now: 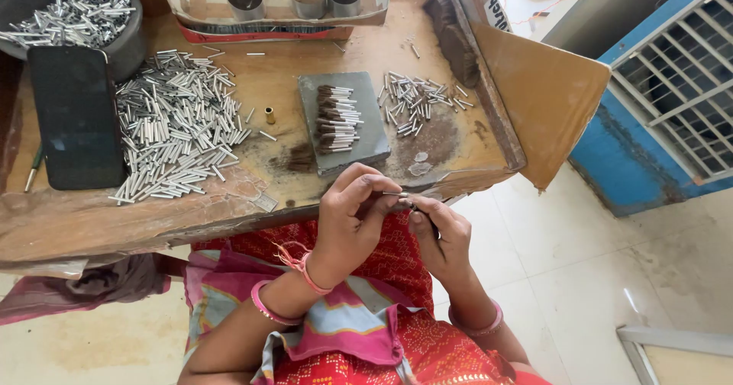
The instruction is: Assembling small brushes into metal tubes.
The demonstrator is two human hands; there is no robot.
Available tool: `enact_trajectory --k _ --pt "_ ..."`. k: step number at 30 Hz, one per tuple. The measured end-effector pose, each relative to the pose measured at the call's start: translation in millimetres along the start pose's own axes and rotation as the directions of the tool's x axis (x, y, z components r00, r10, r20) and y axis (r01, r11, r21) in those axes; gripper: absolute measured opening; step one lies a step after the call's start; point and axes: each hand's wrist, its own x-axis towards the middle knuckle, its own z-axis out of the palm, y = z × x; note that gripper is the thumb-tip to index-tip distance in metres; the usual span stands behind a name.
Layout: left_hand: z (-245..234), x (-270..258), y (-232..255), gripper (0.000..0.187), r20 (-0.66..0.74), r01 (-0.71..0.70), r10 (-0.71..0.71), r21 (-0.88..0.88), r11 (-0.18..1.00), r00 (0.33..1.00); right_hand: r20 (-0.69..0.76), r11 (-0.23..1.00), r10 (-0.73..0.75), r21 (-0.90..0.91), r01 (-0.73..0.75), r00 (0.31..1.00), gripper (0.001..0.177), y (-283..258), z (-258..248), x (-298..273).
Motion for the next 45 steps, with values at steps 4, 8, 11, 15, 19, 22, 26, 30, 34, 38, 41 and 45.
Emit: enact_trajectory --k 4,8,11,15,19,22,26,30,34,38,41,45 --pt "-0.1 -0.1 -8.4 0.014 0.037 0.073 -0.069 -0.127 0.989 0.997 -0.005 1.0 -0.018 0.015 0.018 1.0 0.018 9.6 1.3 -5.5" --pt "1.0 2.2 -7.8 0.014 0.052 0.146 -0.139 -0.164 0.976 0.989 -0.004 0.999 0.019 0.048 -0.019 1.0 0.019 11.4 0.8 -6.4" --pt "3.2 3.9 -6.3 0.013 0.048 0.132 -0.128 -0.085 0.988 0.991 -0.003 0.998 0.035 0.05 -0.034 0.999 0.019 14.0 -0.4 -6.5" --pt "7.1 5.5 -7.2 0.014 0.063 0.093 -0.094 0.023 0.995 0.994 -0.022 0.999 -0.046 0.008 0.046 0.999 0.016 17.1 1.6 -5.4" --pt "11.8 4.9 -15.8 0.015 0.084 0.118 -0.119 0.019 0.993 0.989 0.012 0.997 0.07 0.03 -0.071 0.997 0.019 24.7 2.2 -9.2" --pt "16.6 2.8 -25.0 0.014 0.112 0.168 -0.16 -0.065 0.984 0.981 0.032 0.996 0.088 0.021 -0.089 0.996 0.021 32.8 3.4 -12.6" --pt "22.8 4.3 -28.0 0.013 0.166 0.258 -0.236 -0.128 0.958 0.958 0.026 0.998 -0.015 0.064 0.013 1.0 0.022 41.3 5.3 -15.2" --pt "30.0 7.1 -27.8 0.012 0.208 0.338 -0.306 -0.137 0.931 0.929 0.032 0.997 0.031 0.076 -0.033 0.999 0.022 44.2 2.7 -17.2" --pt "36.1 9.3 -28.6 0.015 0.229 0.225 -0.208 -0.049 0.973 0.951 0.014 0.994 0.014 0.109 -0.015 1.0 0.022 53.9 -0.8 -21.3" --pt "40.9 10.5 -28.8 0.016 0.248 0.132 -0.122 -0.025 0.991 0.961 0.018 0.996 0.038 0.082 -0.04 0.999 0.018 57.9 -3.4 -23.7" --pt "41.6 10.1 -29.2 0.016 0.255 0.123 -0.114 -0.02 0.992 0.96 0.029 0.996 0.041 0.083 -0.043 0.999 0.018 57.5 -3.3 -23.8" --pt "41.1 10.0 -28.9 0.015 0.26 0.121 -0.114 -0.01 0.993 0.959 0.05 0.996 0.038 0.079 -0.041 0.998 0.019 51.7 -3.8 -21.2"
